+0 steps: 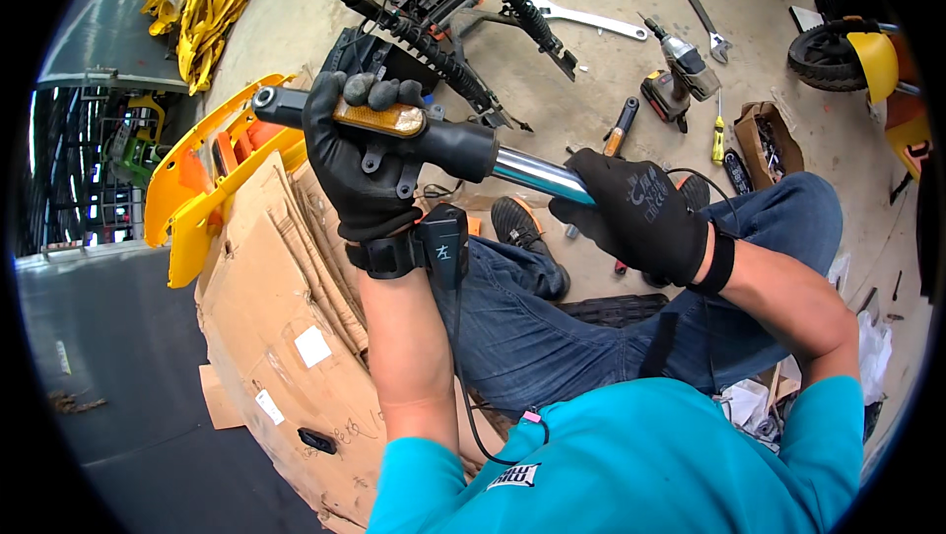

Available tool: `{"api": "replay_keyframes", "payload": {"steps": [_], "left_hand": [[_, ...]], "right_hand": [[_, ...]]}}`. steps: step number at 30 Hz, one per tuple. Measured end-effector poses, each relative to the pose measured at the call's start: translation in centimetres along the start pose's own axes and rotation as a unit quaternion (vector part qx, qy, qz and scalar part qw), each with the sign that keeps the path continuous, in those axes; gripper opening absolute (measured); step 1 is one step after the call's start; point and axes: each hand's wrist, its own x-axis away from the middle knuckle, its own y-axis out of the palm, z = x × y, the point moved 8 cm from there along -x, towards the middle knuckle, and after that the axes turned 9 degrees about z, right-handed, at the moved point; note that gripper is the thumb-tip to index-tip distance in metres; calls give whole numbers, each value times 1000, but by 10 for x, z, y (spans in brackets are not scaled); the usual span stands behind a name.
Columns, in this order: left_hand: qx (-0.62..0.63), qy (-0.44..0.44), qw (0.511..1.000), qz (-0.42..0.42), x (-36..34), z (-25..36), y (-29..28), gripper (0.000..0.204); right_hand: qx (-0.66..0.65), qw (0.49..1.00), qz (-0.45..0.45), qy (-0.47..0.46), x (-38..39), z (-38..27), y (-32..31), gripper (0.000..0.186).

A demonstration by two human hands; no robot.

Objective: The person handles motorcycle suspension components and a frame piece, inserting a metal tube into a black housing and securing it by hand.

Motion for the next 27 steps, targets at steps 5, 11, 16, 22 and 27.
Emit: {"api": "replay_keyframes", "payload": {"steps": [5,11,16,22,27], "left_hand": [[51,-66,993,-82,0,-8,6,16],[160,-118,965,-172,16,-9,35,17],[136,-84,974,-160,17,1,34,18],[45,-18,996,-71,18,10,24,18],[10,2,1000,-28,18,8,17,24]], "right_hand": [[-174,973,-111,100,9,-5,4,33],[-360,855,-314,202,7,-17,2,32],[-325,875,-283,222,2,-11,-6,34],[-312,885,-264,221,7,4,5,35],[-231,948,-161,150,11,3,-4,33]]}}
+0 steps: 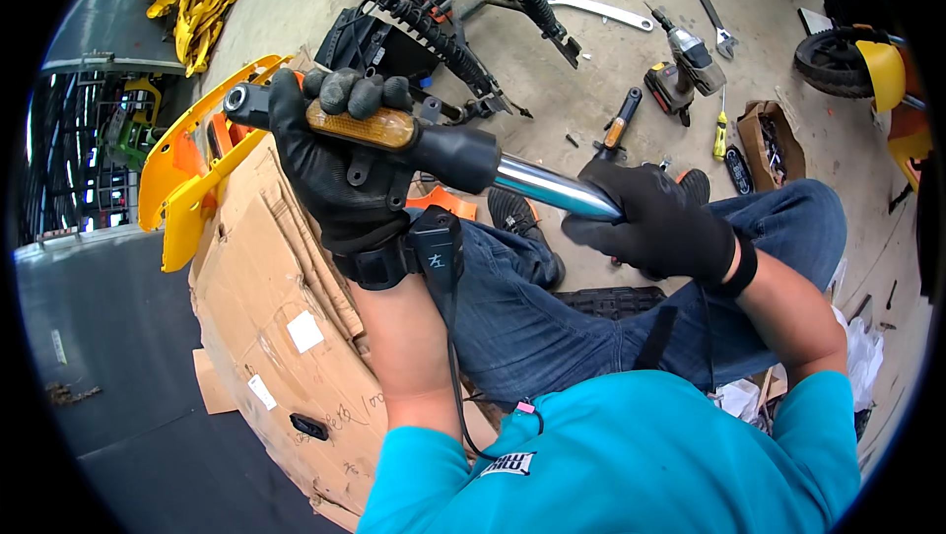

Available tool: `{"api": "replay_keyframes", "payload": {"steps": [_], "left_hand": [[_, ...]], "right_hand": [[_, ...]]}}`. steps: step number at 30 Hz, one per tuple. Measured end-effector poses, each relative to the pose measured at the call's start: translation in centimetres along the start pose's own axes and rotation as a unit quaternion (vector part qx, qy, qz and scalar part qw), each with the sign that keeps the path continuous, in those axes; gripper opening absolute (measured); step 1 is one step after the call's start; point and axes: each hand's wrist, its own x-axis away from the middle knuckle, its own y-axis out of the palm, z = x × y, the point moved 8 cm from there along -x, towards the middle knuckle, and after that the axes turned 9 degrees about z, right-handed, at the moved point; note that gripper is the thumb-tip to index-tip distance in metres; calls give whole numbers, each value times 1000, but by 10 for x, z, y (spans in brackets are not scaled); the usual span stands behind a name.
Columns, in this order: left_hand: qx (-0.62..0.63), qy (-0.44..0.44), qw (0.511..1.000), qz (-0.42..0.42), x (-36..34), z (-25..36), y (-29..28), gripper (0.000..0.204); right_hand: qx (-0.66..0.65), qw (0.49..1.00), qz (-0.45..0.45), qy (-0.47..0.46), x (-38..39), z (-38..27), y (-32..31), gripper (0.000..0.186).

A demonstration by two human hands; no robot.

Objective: The person handles motorcycle suspension components and a frame piece, inserting a metal tube into a black housing and securing it by hand.

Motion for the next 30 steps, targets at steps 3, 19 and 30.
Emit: {"api": "replay_keyframes", "payload": {"steps": [3,19,30], "left_hand": [[-46,45,997,46,-4,8,-12,24],[123,-108,973,-162,-17,1,21,24],[118,-74,976,-165,-9,25,37,25]], "right_hand": [[262,912,252,-191,11,-30,-15,33],[-65,997,-18,40,-11,-31,5,34],[-109,985,-122,56,-20,-58,9,21]]}}
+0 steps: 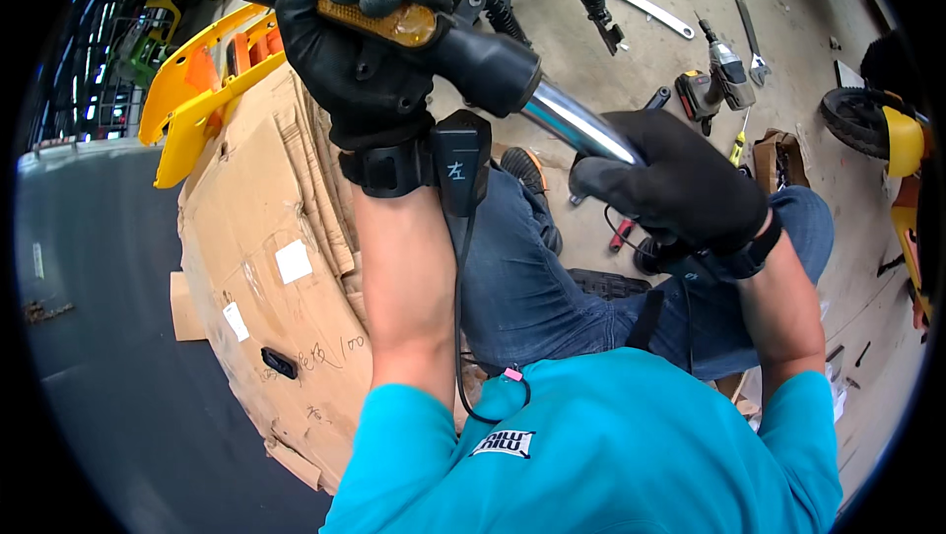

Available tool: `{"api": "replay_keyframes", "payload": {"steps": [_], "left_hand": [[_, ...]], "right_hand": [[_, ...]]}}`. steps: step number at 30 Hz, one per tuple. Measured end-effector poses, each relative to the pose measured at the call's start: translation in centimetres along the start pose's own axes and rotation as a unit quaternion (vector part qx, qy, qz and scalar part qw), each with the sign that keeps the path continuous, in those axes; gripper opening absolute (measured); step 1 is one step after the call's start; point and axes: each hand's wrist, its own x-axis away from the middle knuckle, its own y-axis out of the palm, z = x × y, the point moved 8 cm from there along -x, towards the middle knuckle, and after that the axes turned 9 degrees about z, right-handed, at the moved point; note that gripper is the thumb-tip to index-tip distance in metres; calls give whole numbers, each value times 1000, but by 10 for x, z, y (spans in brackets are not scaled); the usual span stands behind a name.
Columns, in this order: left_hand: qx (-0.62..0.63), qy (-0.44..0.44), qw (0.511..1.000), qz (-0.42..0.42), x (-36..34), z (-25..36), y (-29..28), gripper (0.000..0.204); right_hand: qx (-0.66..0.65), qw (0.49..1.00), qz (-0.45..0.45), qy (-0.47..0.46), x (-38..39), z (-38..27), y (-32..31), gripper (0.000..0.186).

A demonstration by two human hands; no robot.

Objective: The person handles motorcycle suspension components and a frame piece, inserting a metal tube into a black housing and securing it by hand.

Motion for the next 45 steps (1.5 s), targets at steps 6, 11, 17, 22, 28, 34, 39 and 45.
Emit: {"api": "replay_keyframes", "payload": {"steps": [6,11,17,22,28,34,39,45], "left_hand": [[-65,62,996,-6,11,-1,4,22],[-121,85,984,96,21,-4,-23,21],[-171,127,960,185,23,16,-46,18],[-132,115,960,216,18,-2,-42,11],[-69,34,994,78,6,-12,-17,17],[-58,34,996,-60,10,1,4,23],[-145,140,979,-6,19,-24,6,16],[-471,114,873,46,27,-85,19,14]], "right_hand": [[69,997,15,-39,-3,15,-17,23],[86,994,65,-30,0,51,-23,31],[241,917,256,-186,16,25,-26,35],[329,878,283,-204,21,17,-18,35],[6,989,108,-99,10,31,-9,34],[-170,985,-34,21,11,24,11,49],[16,997,76,2,-3,54,-25,25],[202,944,200,-167,-63,141,-46,30]]}}
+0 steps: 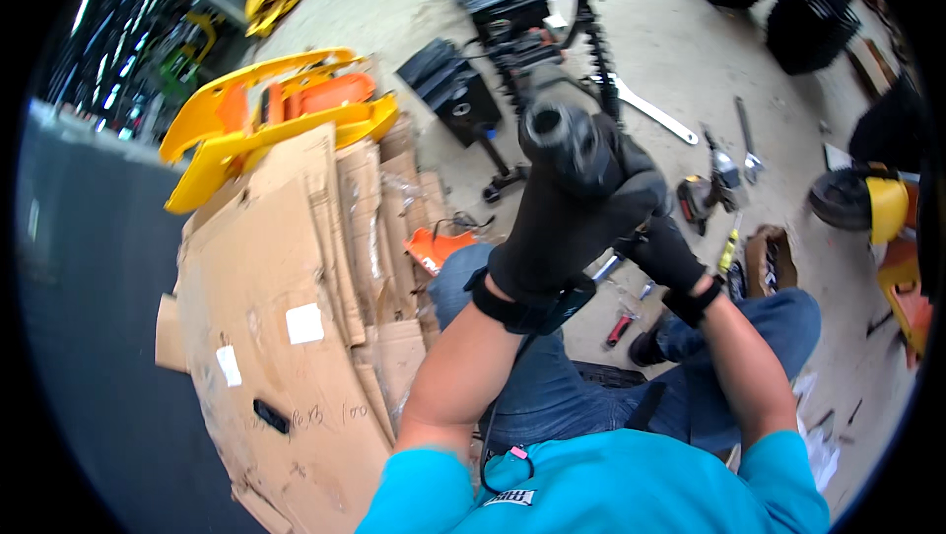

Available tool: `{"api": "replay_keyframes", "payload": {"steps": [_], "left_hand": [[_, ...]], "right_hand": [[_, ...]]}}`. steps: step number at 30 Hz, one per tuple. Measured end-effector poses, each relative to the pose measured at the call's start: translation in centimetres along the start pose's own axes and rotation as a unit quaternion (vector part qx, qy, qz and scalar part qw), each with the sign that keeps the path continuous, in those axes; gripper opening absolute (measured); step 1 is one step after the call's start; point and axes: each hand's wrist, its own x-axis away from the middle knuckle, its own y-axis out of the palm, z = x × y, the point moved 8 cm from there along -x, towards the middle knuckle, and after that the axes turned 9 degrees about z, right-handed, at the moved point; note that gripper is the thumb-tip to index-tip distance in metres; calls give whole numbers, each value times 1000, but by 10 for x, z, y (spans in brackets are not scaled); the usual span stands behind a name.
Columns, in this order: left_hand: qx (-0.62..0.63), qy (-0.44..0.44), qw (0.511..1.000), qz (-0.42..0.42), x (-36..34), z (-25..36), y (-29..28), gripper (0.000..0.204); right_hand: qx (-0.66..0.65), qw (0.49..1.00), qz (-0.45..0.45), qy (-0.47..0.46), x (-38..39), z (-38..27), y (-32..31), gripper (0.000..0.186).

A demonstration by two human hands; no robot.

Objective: The person handles motorcycle suspension components and a frame piece, inserting a metal tube into a black housing and securing it by hand.

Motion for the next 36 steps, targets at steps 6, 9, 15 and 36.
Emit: {"api": "replay_keyframes", "payload": {"steps": [6,9,15,36], "left_hand": [[-162,62,980,-96,9,-31,59,22],[-157,33,977,-138,21,-48,76,21],[-155,24,969,-189,27,-66,91,23],[-240,-32,938,-248,44,-88,97,27]], "right_hand": [[-121,991,56,2,-11,23,-8,48],[-126,977,82,-149,-2,11,-15,55],[-93,991,90,13,-1,95,13,55],[-198,978,62,-3,4,53,26,31]]}}
